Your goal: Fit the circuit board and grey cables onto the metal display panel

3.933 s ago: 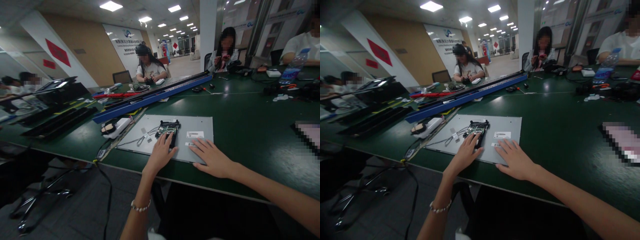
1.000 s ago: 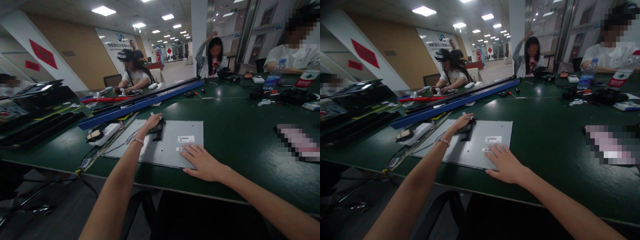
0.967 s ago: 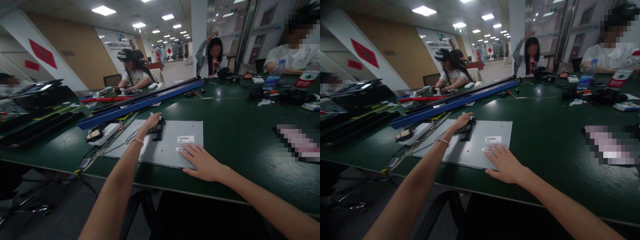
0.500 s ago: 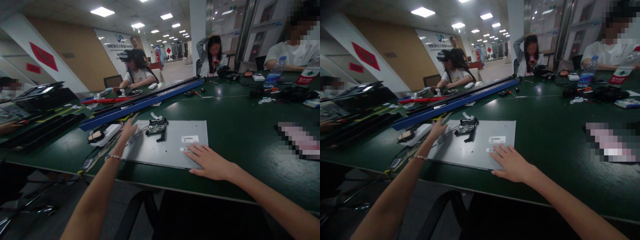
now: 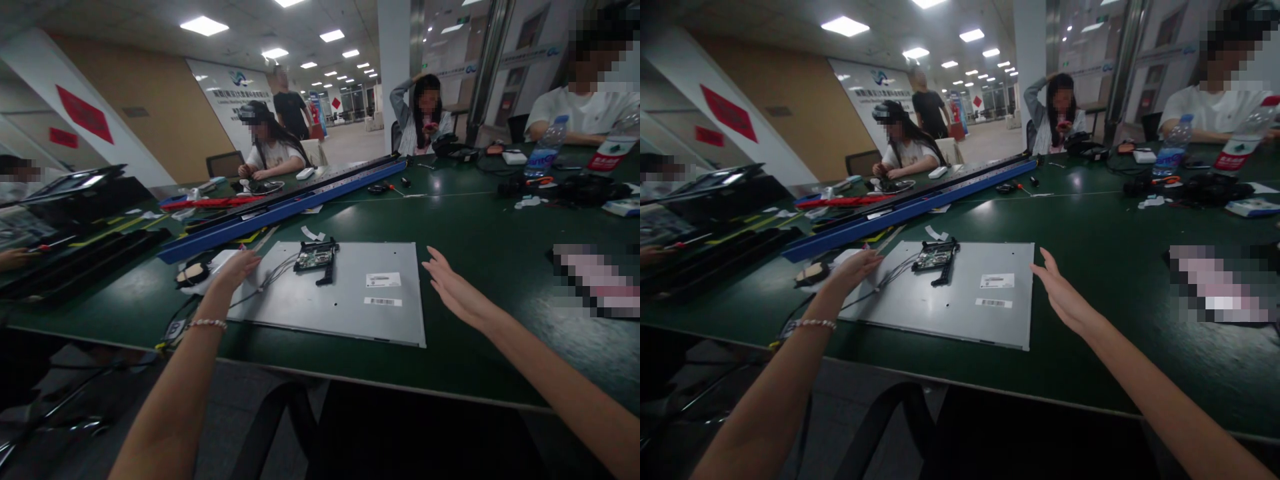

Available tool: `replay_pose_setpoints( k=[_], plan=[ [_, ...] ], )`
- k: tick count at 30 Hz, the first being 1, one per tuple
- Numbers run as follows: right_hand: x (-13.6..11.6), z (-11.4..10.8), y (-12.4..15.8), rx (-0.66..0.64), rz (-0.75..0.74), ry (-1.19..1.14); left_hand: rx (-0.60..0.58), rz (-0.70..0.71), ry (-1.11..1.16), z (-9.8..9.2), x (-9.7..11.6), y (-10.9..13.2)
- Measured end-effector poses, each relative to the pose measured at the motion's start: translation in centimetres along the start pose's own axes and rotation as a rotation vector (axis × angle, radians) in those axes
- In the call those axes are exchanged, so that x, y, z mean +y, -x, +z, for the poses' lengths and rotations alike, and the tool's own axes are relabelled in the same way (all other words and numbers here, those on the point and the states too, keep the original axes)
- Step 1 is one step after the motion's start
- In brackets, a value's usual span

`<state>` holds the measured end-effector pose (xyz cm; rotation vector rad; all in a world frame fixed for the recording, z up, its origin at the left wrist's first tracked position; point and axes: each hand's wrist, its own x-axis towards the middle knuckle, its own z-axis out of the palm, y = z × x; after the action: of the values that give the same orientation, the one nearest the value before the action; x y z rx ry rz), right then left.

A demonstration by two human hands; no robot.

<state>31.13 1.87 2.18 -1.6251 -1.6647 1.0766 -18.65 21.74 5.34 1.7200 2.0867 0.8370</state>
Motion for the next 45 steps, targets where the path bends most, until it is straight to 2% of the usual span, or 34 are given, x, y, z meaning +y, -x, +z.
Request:
replay_pose_setpoints(
  k=[2,4,7,10,16,21,25,28,34,38,45],
  plan=[
    [-0.3,0.3,0.3,-0.009,0.007,-0.154,-0.058,-0.158,0.291,-0.3,0.2,0.3],
    [-0.8,0.7,0.7,0.02,0.008,-0.438,-0.114,-0.262,0.491,-0.6,0.4,0.6],
    [-0.9,0.9,1.5,0.076,0.032,-0.768,-0.167,-0.352,0.646,-0.8,0.9,1.1],
    [-0.4,0.5,2.3,0.104,0.06,-0.816,-0.184,-0.381,0.71,-0.6,1.5,1.7],
    [0.5,-1.0,4.2,0.143,0.078,-0.656,-0.146,-0.318,0.671,1.1,2.5,3.3],
    [1.8,-2.2,6.0,0.173,0.044,-0.449,-0.129,-0.224,0.653,2.6,3.3,5.8],
    [4.5,-2.7,6.6,0.217,0.027,-0.251,-0.177,-0.164,0.693,3.3,4.5,8.1],
    [6.4,-3.1,6.9,0.286,-0.061,-0.126,-0.196,-0.168,0.735,3.8,5.7,9.6],
    [7.8,-3.9,9.0,0.45,-0.021,0.316,-0.302,-0.162,0.854,4.9,7.4,11.8],
    [8.6,-3.7,10.5,0.491,-0.029,0.472,-0.335,-0.169,0.885,5.4,8.4,13.2],
    [11.0,-2.0,10.7,0.42,-0.008,0.74,-0.356,-0.072,0.787,6.5,10.1,15.7]
  ],
)
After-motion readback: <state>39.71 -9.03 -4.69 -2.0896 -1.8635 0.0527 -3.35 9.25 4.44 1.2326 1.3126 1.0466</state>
